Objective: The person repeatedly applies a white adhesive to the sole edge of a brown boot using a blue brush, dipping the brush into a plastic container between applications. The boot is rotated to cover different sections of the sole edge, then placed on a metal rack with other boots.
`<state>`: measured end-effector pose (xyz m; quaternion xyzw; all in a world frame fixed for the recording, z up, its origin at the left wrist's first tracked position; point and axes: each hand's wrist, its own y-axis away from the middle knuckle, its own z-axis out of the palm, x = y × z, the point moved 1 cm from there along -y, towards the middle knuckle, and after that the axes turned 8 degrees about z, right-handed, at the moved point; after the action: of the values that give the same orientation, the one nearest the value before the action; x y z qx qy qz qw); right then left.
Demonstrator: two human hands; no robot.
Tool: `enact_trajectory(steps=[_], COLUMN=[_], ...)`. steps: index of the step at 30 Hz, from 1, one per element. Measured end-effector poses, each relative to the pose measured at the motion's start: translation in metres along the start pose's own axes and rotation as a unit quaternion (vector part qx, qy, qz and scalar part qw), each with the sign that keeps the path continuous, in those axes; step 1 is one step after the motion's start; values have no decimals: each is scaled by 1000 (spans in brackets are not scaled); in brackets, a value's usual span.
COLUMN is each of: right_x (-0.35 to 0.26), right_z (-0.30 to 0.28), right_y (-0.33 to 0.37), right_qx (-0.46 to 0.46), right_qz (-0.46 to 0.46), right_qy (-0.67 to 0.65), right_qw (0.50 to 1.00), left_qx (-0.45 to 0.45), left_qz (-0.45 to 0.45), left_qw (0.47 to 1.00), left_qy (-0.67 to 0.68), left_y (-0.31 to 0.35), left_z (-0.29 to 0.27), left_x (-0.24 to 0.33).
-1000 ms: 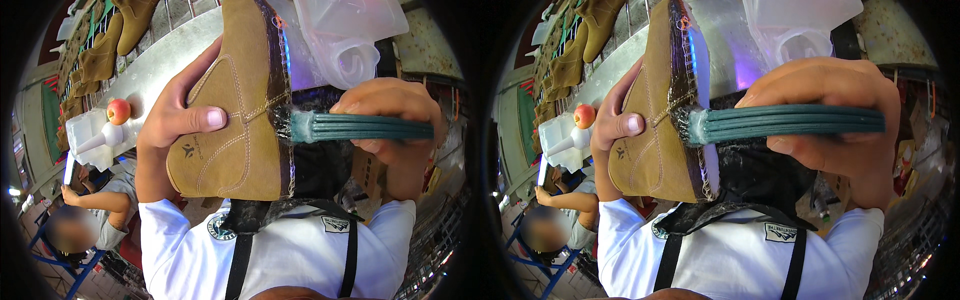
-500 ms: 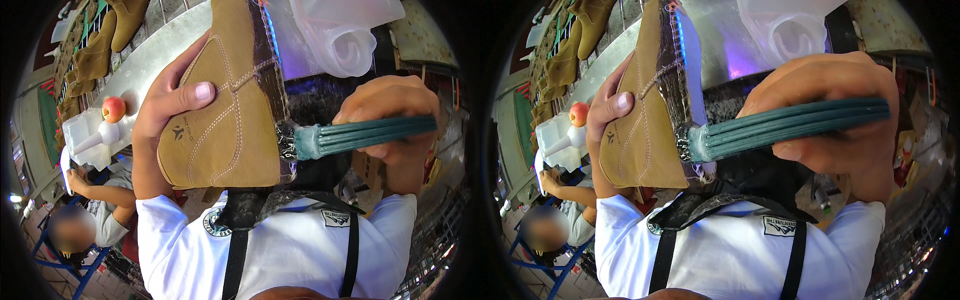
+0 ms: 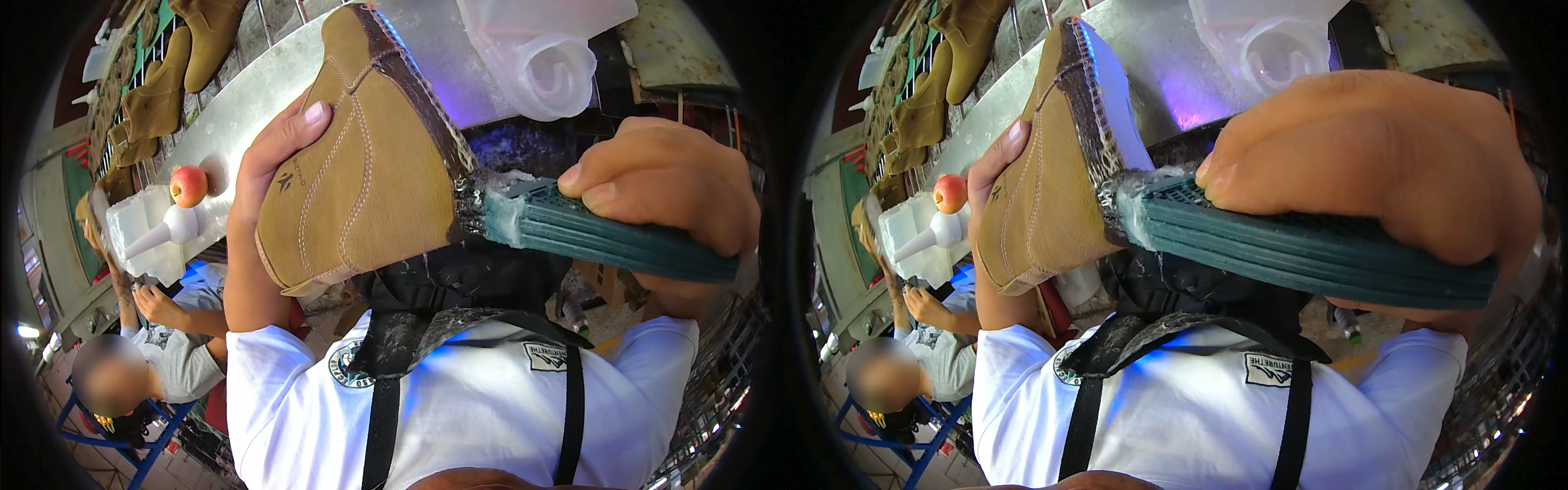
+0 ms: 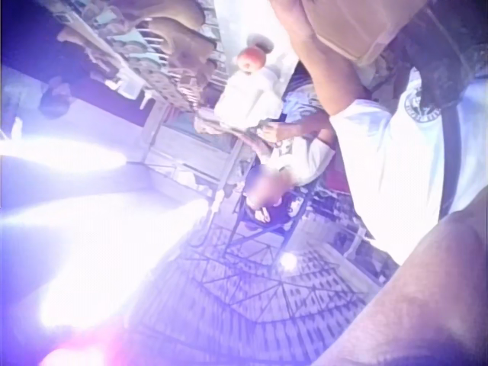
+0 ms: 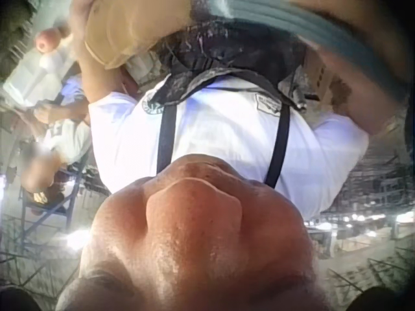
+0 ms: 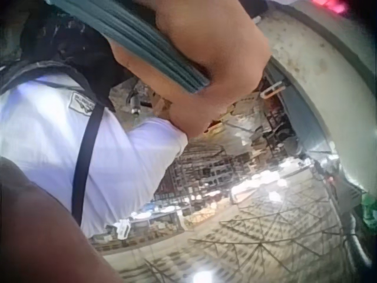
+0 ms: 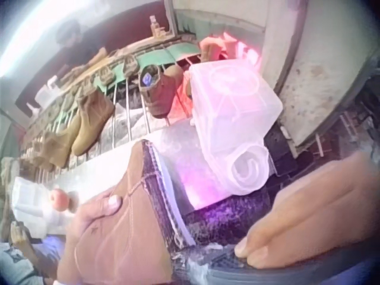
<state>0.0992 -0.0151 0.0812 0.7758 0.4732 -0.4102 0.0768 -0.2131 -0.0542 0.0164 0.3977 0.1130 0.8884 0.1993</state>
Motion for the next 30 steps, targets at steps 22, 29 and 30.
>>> enact_trajectory(steps=[22,29,30], right_x=[45,57,55], right_z=[-57,-45,-47], right_y=[-47,-59,-56], right_qx=[-150,-165,-163], right_qz=[-136,-177,-165], right_qy=[-135,-217,-218], right_qw=[970,946,948], left_qx=[-59,143,145], left_qz=[31,-22,-116], left_qw=[991,988,982], left_qy=[113,50,22], left_y=[20,63,54], left_z=[-9,-11,-14], left_x=[-36,-51,-50])
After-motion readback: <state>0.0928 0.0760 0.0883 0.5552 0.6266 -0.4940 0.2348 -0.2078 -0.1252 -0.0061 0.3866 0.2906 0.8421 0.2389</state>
